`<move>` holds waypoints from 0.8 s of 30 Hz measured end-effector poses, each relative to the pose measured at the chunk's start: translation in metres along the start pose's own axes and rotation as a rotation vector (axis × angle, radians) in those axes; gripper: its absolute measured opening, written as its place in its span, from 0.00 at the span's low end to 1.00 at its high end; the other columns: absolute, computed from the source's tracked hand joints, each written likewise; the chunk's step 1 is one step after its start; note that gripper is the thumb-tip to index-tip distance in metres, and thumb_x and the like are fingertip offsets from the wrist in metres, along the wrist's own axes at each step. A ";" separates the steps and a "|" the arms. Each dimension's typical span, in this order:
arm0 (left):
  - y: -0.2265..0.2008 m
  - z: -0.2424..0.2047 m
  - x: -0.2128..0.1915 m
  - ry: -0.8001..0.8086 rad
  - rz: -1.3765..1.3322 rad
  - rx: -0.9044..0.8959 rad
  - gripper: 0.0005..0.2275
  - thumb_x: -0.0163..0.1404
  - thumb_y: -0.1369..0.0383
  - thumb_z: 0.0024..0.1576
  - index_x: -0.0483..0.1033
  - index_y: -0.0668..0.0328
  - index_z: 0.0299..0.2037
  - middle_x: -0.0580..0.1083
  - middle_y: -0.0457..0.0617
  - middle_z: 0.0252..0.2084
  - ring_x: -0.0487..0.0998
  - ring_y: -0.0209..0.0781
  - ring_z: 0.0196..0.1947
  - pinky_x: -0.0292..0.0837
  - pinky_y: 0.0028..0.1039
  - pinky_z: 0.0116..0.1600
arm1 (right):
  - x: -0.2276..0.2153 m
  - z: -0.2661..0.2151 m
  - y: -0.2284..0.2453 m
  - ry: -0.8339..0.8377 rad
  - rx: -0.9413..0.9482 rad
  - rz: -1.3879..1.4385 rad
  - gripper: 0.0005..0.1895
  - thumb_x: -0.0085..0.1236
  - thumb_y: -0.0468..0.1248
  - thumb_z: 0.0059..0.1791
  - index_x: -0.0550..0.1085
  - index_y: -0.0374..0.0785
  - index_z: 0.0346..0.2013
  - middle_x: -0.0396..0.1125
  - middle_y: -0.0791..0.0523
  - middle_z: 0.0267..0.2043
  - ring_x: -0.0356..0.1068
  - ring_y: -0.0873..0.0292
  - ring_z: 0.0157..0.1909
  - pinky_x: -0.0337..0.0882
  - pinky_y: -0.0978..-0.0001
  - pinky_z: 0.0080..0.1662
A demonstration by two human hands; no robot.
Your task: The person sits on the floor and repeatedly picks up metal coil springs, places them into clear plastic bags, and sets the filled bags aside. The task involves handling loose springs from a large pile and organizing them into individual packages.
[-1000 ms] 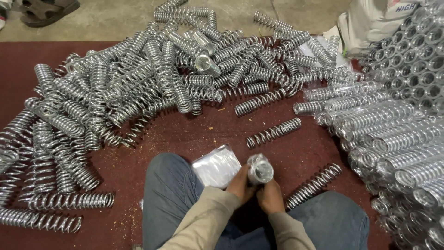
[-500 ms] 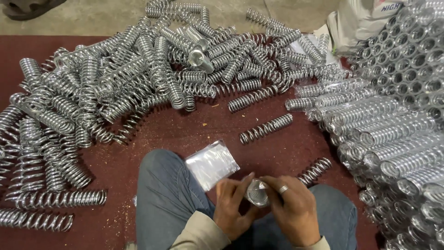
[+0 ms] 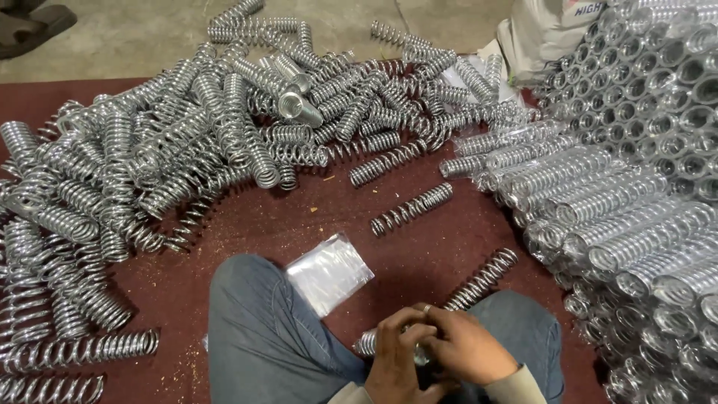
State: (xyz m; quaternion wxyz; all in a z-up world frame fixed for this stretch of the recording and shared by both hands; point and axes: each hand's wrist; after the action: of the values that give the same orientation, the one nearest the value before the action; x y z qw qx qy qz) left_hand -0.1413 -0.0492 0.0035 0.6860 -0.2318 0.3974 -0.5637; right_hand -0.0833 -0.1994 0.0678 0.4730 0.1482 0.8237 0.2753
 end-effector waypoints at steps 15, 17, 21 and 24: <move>0.128 0.013 -0.055 0.052 0.361 -0.560 0.05 0.55 0.65 0.52 0.81 0.36 0.35 0.79 0.34 0.41 0.75 0.42 0.48 0.62 0.37 0.57 | -0.176 0.027 -0.168 -1.082 0.310 -0.403 0.17 0.69 0.32 0.51 0.81 0.38 0.55 0.66 0.45 0.53 0.68 0.45 0.48 0.72 0.51 0.54; 0.139 0.044 -0.079 -0.100 0.505 -0.309 0.04 0.48 0.66 0.57 0.77 0.42 0.37 0.75 0.38 0.43 0.71 0.44 0.51 0.54 0.39 0.58 | -0.179 0.038 -0.190 -0.899 0.408 -0.828 0.13 0.65 0.44 0.53 0.83 0.42 0.49 0.66 0.48 0.45 0.66 0.47 0.48 0.76 0.52 0.43; 0.199 0.079 -0.127 -0.022 0.791 -0.416 0.04 0.53 0.61 0.57 0.78 0.42 0.41 0.76 0.40 0.44 0.70 0.48 0.54 0.55 0.42 0.60 | -0.120 0.045 -0.181 -1.197 0.077 -1.070 0.10 0.68 0.45 0.52 0.85 0.49 0.46 0.71 0.57 0.50 0.61 0.53 0.53 0.65 0.66 0.51; 0.223 0.093 -0.132 0.349 0.856 -0.939 0.14 0.49 0.52 0.60 0.75 0.45 0.50 0.74 0.50 0.56 0.70 0.57 0.60 0.60 0.52 0.62 | -0.063 0.072 -0.190 -0.760 0.052 -0.653 0.18 0.54 0.45 0.50 0.78 0.40 0.49 0.66 0.50 0.44 0.70 0.43 0.46 0.71 0.45 0.36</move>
State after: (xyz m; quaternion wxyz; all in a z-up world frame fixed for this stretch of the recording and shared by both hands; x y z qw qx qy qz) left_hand 0.0582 0.1228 -0.0759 0.6012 -0.2330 0.7635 -0.0372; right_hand 0.0139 -0.3614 -0.0297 0.7973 -0.0157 0.6030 0.0189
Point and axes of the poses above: each hand's wrist, its own z-axis towards the middle knuckle, its own x-axis out of the palm, y = z × x
